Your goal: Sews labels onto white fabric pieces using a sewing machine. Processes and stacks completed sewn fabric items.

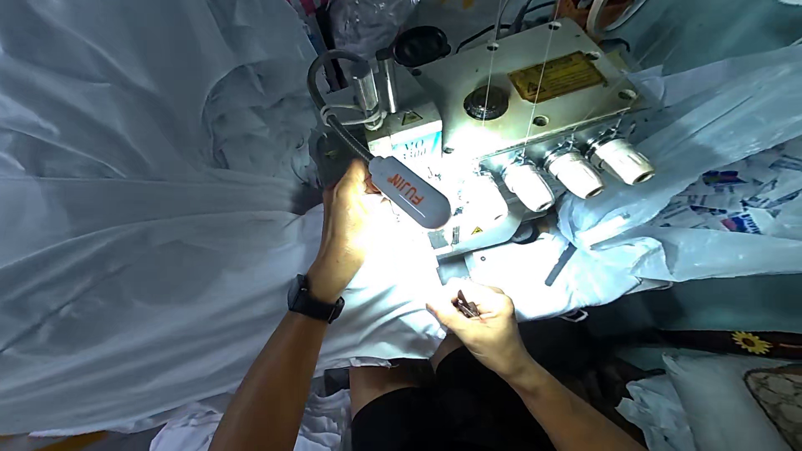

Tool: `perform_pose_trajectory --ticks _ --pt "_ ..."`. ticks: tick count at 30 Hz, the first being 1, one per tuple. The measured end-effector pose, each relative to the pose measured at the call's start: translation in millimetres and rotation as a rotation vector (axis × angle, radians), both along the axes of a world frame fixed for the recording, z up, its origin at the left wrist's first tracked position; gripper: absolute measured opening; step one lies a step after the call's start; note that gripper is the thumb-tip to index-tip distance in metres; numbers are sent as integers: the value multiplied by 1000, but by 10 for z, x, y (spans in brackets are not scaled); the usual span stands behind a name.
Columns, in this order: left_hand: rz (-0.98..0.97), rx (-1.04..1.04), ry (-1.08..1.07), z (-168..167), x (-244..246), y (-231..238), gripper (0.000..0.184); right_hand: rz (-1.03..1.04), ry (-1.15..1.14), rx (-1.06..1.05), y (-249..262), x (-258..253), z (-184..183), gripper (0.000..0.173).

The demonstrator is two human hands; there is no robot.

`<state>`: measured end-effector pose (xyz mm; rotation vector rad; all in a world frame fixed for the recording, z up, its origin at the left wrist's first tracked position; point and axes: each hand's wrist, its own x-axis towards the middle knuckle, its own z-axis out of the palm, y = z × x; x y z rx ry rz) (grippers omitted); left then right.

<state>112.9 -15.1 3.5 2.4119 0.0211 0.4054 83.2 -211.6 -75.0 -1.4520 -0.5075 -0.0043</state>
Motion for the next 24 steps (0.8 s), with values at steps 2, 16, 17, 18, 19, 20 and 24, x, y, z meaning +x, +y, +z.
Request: perform_pose_trajectory --ticks 2,16,17,18,19,20,24 --pt "-16 -40 -8 -12 -3 9 18 6 1 0 2 1 0 23" --pt "-28 78 -61 -86 9 209 51 -17 -185 -240 -380 140 316 17" --pt "-31 125 -98 -42 -56 228 50 -118 -187 -247 -525 197 412 16" --pt "-46 149 -121 -8 -138 264 49 -227 -164 -245 -693 263 495 14" --pt "-68 138 -123 17 -229 314 47 -346 -125 -260 -879 338 556 12" --pt "-91 105 -104 52 -325 351 42 -463 -87 -308 -1087 427 599 10" --pt "-176 -43 -78 183 -646 398 22 -771 50 -527 -1650 779 695 12"
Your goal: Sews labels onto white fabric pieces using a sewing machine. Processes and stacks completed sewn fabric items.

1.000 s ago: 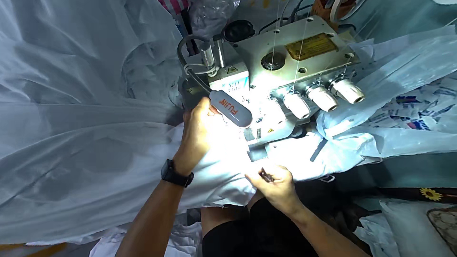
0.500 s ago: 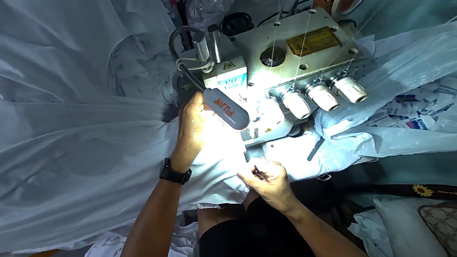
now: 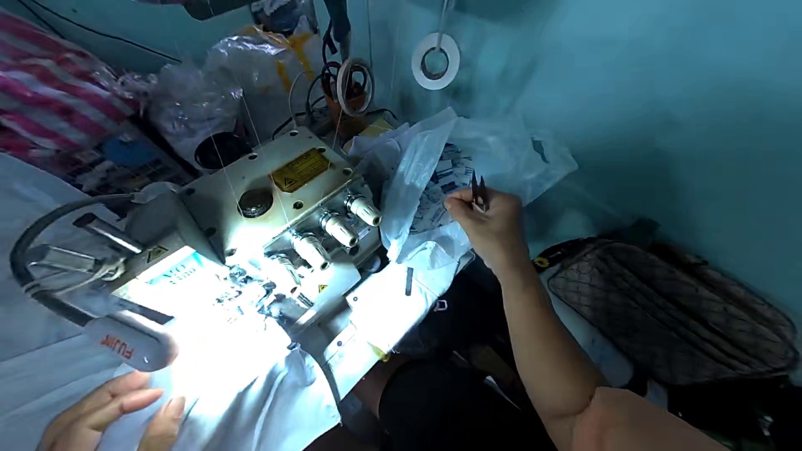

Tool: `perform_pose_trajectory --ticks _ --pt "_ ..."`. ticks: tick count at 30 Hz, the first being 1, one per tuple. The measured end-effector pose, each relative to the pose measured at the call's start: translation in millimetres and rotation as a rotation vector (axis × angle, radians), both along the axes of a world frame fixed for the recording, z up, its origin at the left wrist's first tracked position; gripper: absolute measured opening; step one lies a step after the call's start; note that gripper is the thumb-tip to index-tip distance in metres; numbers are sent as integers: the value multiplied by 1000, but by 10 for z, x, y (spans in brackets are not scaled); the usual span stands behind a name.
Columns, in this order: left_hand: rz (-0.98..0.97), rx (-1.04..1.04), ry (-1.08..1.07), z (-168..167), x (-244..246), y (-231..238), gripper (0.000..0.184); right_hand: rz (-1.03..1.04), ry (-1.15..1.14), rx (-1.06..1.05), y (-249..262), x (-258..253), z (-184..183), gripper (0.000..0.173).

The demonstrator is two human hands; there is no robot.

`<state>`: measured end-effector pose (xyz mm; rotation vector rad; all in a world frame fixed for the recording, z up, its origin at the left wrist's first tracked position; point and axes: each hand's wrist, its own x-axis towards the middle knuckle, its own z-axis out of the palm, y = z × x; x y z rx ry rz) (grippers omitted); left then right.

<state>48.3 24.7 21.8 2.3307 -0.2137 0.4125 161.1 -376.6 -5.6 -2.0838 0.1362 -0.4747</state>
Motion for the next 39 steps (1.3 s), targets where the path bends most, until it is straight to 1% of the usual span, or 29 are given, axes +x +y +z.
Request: perform_pose_trajectory --ticks 2,4,7,8,9,11,13,15,17,18,20,21,23,24,25,26,27,28,30,31,33,35,37,39 --pt "-43 -40 -2 39 -69 -42 17 -33 74 -49 -42 151 7 12" --pt "-67 -64 14 93 -114 -126 15 1 168 -134 -2 277 -11 15" --pt "-116 -65 30 163 -151 -208 14 49 406 -326 79 440 -12 30" --pt "-131 -71 33 182 -162 -228 14 49 472 -376 93 466 2 30" --pt "-139 -80 35 206 -175 -247 13 42 492 -392 94 469 15 26" --pt "-151 -91 32 255 -215 -280 10 14 445 -333 70 436 47 22" --pt "-177 -105 14 296 -248 -329 9 -11 318 -189 14 362 31 22" --pt "-193 -150 -25 290 -266 -435 5 -40 120 -12 -13 267 -18 19" --pt "-213 -237 -52 224 -282 -618 10 -24 -56 238 54 93 -20 12" --pt "-215 -314 -54 167 -284 -755 14 10 -88 424 153 -35 17 11" --pt "-185 -552 -15 -23 -278 -1115 20 128 -39 808 449 -324 96 14" --pt "-152 -705 32 -147 -265 -1303 24 200 9 952 642 -482 93 16" --pt "-83 -1027 151 -362 -240 -1592 44 331 127 1183 1050 -794 34 20" --pt "-30 -1191 174 -441 -236 -1688 43 356 193 1285 1222 -922 3 20" --pt "52 -1323 155 -495 -237 -1750 25 362 250 1360 1351 -1015 -24 19" --pt "127 -1401 116 -527 -239 -1759 6 385 289 1375 1428 -1072 -53 18" --pt "175 -1425 85 -544 -252 -1718 16 437 304 1330 1464 -1092 -92 17" --pt "206 -1398 71 -551 -284 -1643 22 500 315 1241 1466 -1088 -131 16" --pt "244 -1230 74 -543 -364 -1454 23 603 321 1044 1419 -1030 -197 15" --pt "260 -1130 82 -528 -399 -1367 22 637 296 959 1393 -995 -224 13" --pt "303 -1012 111 -481 -448 -1240 22 678 224 802 1370 -943 -252 13" --pt "332 -1008 123 -454 -467 -1170 24 730 197 703 1364 -925 -237 13" --pt "348 -1081 105 -462 -469 -1126 26 801 203 610 1358 -928 -205 14" --pt "303 -1182 98 -480 -474 -1097 26 860 142 514 1355 -944 -183 14"
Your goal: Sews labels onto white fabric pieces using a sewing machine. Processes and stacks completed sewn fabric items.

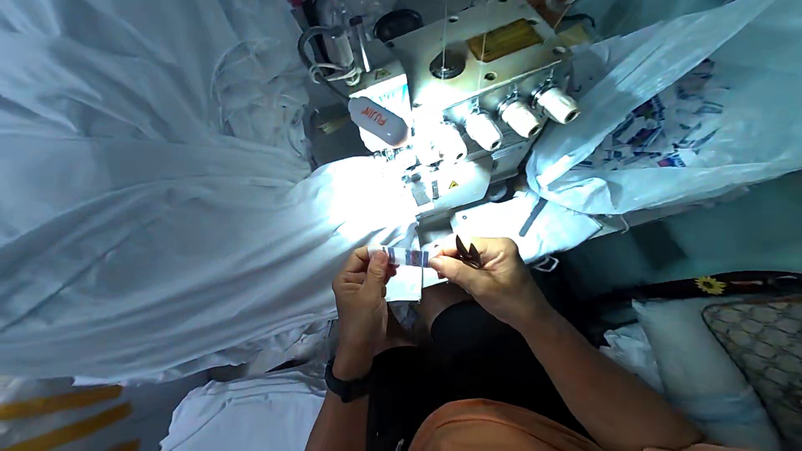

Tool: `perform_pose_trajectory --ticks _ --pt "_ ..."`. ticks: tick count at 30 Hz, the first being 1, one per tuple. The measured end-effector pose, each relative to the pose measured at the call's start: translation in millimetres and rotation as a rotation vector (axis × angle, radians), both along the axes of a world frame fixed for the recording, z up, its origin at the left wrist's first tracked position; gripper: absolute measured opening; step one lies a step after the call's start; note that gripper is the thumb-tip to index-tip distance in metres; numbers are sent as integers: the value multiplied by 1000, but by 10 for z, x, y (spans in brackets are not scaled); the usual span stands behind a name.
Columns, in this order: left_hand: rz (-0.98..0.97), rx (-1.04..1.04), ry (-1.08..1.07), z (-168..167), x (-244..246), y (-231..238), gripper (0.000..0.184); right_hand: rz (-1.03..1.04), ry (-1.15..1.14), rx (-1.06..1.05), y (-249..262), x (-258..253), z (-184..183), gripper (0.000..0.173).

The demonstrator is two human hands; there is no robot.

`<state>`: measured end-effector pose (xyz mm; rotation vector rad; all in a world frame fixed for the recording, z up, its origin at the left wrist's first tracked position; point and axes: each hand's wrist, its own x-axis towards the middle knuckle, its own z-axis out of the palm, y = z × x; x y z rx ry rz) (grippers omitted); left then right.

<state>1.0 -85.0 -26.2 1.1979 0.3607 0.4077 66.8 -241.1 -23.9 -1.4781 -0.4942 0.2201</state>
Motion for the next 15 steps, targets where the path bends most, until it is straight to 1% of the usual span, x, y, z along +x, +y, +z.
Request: perform_pose_trajectory --ticks 1,3,6,7,8,10,12,15 --pt "-35 -71 -20 -6 -7 1 27 -4 -62 -11 8 -12 3 13" --pt "-126 -258 -49 -17 -25 -16 24 -19 -106 10 42 -42 15 9" --pt "-305 -481 -40 -86 -39 -33 10 1 -36 59 112 -74 63 9" --pt "-352 -544 -32 -120 -42 -31 9 17 -9 62 125 -75 75 10" --pt "-390 -600 -30 -153 -44 -26 11 31 13 61 130 -68 85 10" --pt "-457 -670 -42 -206 -45 -16 15 47 39 56 131 -51 98 12" --pt "-510 -696 -60 -245 -39 -8 18 50 35 61 127 -32 98 13" --pt "-575 -707 -75 -269 -33 8 17 40 18 52 118 -19 81 13"
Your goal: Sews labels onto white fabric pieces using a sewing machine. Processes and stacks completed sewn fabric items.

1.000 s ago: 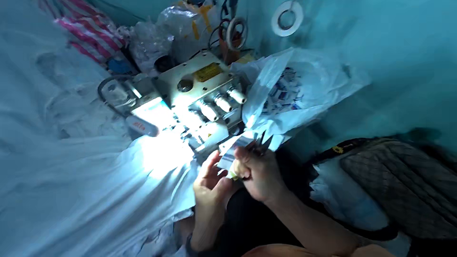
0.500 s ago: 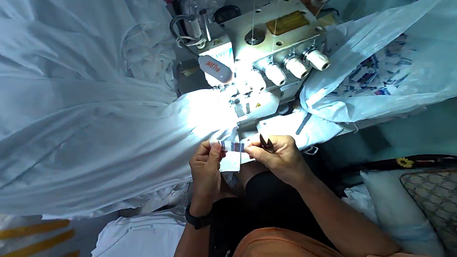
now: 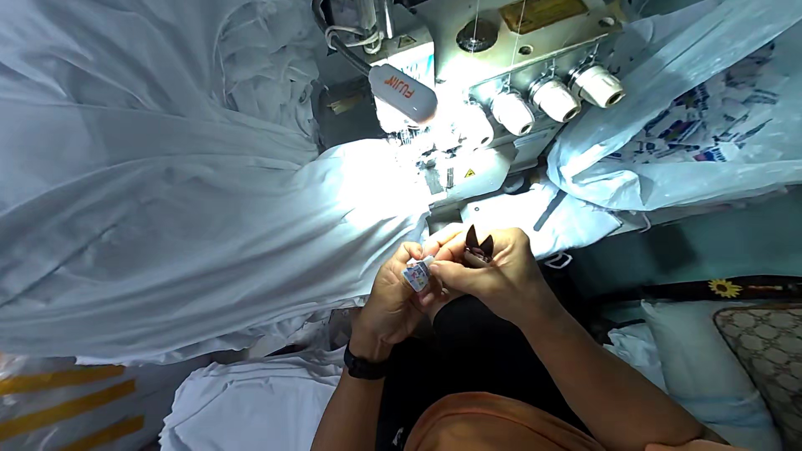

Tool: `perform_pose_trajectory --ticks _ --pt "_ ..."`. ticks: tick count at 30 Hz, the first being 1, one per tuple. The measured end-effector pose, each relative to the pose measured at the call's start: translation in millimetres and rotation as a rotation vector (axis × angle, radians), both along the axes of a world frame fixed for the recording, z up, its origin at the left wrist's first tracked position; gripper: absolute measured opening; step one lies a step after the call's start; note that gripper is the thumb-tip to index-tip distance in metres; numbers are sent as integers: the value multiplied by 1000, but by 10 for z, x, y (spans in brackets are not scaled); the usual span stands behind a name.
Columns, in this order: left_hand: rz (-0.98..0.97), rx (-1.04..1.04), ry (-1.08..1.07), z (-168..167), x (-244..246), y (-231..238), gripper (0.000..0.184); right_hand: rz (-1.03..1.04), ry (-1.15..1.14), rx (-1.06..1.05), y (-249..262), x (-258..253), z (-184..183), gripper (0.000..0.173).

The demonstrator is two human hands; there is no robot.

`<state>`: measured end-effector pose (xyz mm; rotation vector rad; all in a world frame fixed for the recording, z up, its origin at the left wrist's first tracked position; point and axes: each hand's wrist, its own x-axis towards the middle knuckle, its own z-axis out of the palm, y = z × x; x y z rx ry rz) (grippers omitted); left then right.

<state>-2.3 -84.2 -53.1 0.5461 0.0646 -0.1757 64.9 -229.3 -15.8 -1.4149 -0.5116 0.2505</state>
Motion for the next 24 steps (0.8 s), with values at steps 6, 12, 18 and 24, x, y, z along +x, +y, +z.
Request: perform_pose_trajectory --ticks 6,12,18,24 --pt "-50 12 -3 -13 -7 53 13 24 -13 -2 2 19 -36 13" --pt "111 361 49 90 -63 90 38 -17 -29 -55 14 1 -57 11" --pt "396 829 81 283 -120 -10 16 -47 -96 -94 50 3 -104 11" --pt "420 962 74 290 -92 50 15 9 183 -2 53 51 -165 16"
